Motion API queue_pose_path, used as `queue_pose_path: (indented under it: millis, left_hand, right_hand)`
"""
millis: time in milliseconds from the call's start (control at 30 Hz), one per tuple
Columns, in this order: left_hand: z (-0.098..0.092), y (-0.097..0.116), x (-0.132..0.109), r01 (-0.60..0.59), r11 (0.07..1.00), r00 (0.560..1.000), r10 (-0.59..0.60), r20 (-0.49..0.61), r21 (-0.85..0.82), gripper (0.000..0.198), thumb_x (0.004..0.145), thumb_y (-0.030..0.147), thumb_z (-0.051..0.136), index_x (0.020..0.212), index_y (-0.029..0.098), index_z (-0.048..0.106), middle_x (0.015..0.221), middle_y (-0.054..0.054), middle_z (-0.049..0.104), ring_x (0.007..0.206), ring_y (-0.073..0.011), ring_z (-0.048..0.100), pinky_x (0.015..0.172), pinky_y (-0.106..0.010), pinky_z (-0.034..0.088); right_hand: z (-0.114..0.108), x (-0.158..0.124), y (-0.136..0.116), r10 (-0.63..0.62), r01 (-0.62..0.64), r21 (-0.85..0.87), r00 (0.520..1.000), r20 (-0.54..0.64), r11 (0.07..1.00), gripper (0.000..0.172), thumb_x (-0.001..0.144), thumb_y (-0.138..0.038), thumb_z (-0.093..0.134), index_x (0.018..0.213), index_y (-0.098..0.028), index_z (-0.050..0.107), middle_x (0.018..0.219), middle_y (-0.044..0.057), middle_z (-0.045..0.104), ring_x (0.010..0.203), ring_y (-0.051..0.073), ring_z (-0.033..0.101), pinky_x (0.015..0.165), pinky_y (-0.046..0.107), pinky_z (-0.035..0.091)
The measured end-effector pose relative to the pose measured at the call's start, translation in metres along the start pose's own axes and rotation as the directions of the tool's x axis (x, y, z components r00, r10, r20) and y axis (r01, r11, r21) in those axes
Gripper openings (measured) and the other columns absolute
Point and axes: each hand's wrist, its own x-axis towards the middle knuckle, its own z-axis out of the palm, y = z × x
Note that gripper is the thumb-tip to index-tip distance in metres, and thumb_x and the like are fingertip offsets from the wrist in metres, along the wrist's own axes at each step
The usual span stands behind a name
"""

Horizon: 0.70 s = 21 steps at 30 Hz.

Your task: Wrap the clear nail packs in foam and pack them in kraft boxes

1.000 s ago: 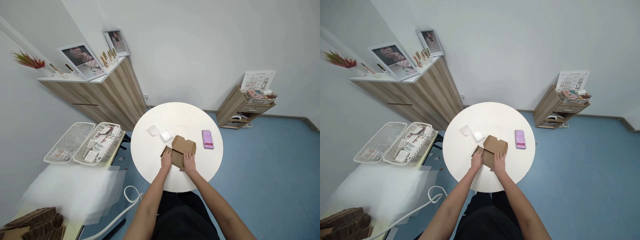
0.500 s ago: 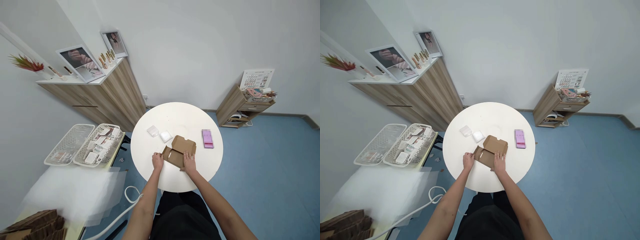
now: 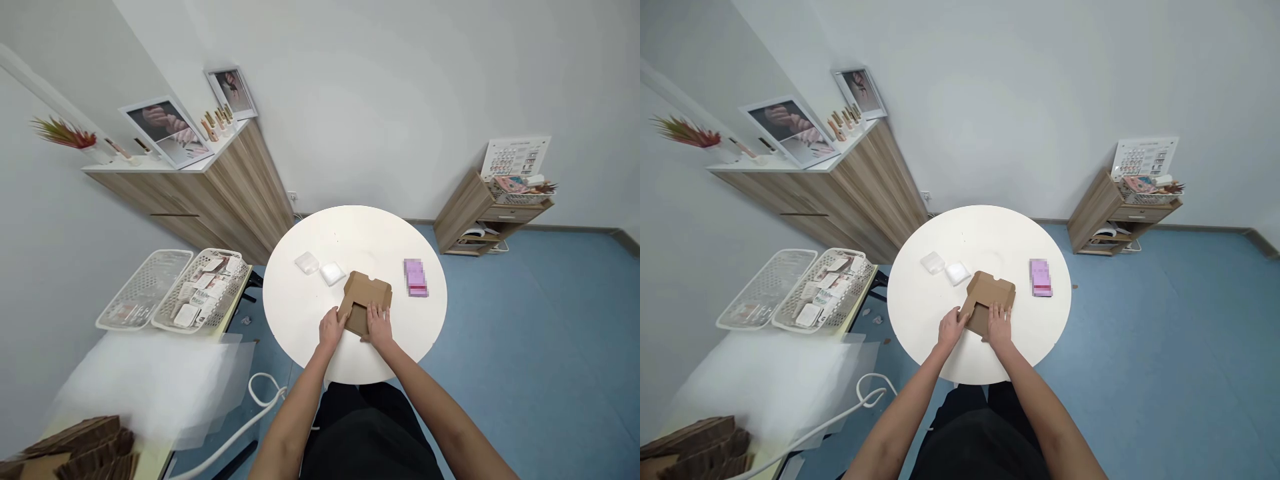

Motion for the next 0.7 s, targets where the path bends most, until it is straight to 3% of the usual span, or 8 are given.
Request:
queue_pose_path:
  millis: [233, 333, 467, 600, 700]
  left_hand:
    - [-0.008, 0.003, 0.029, 0.048, 0.986, 0.993, -0.065, 0.101, 0.160, 0.014, 0.089, 0.034, 0.055, 0.086, 0.020, 0.059, 0.093, -0.006, 0.067, 0.091, -0.0220, 0.062, 0.069, -0.029, 0.041]
    - [-0.008, 0.004, 0.034, 0.026, 0.979, 0.993, -0.050, 0.111, 0.201, 0.008, 0.089, 0.023, 0.052, 0.087, 0.021, 0.059, 0.093, -0.007, 0.066, 0.093, -0.0228, 0.062, 0.071, -0.030, 0.041]
    - [-0.002, 0.006, 0.034, 0.004, 0.974, 0.993, -0.031, 0.115, 0.229, 0.016, 0.085, 0.010, 0.048, 0.092, 0.021, 0.059, 0.095, -0.007, 0.065, 0.094, -0.0230, 0.062, 0.073, -0.030, 0.042]
    - [0.004, 0.005, 0.034, -0.009, 0.977, 0.995, -0.013, 0.098, 0.212, 0.017, 0.086, 0.011, 0.048, 0.097, 0.020, 0.057, 0.098, -0.008, 0.063, 0.093, -0.0221, 0.061, 0.074, -0.030, 0.043]
    - [0.002, 0.001, 0.043, -0.032, 0.984, 0.995, 0.015, 0.096, 0.176, 0.011, 0.090, 0.021, 0.047, 0.097, 0.022, 0.056, 0.097, -0.005, 0.062, 0.090, -0.0198, 0.061, 0.075, -0.029, 0.045]
  right_hand:
    - [0.002, 0.003, 0.001, -0.001, 0.001, 0.030, 1.000, 0.013, 1.000, 0.122, 0.061, -0.050, 0.080, 0.154, -0.010, 0.010, 0.160, 0.019, 0.011, 0.147, 0.036, 0.008, 0.117, 0.055, -0.003]
    - [0.003, 0.004, 0.001, -0.011, 0.010, 0.054, 1.000, 0.008, 0.998, 0.123, 0.060, -0.050, 0.081, 0.154, -0.012, 0.011, 0.160, 0.019, 0.011, 0.147, 0.037, 0.008, 0.117, 0.056, -0.002]
    - [0.006, 0.006, 0.003, -0.027, 0.027, 0.084, 1.000, -0.007, 0.996, 0.127, 0.057, -0.048, 0.083, 0.154, -0.012, 0.010, 0.160, 0.019, 0.011, 0.147, 0.038, 0.008, 0.118, 0.053, 0.000]
    - [-0.003, 0.015, 0.010, -0.040, 0.039, 0.086, 0.999, 0.010, 0.996, 0.128, 0.054, -0.042, 0.085, 0.154, -0.011, 0.011, 0.160, 0.018, 0.012, 0.147, 0.036, 0.009, 0.120, 0.047, 0.003]
    - [-0.021, 0.029, 0.020, -0.028, 0.025, 0.075, 0.999, 0.037, 0.997, 0.129, 0.053, -0.038, 0.085, 0.154, -0.010, 0.009, 0.161, 0.016, 0.011, 0.148, 0.033, 0.008, 0.120, 0.046, 0.005]
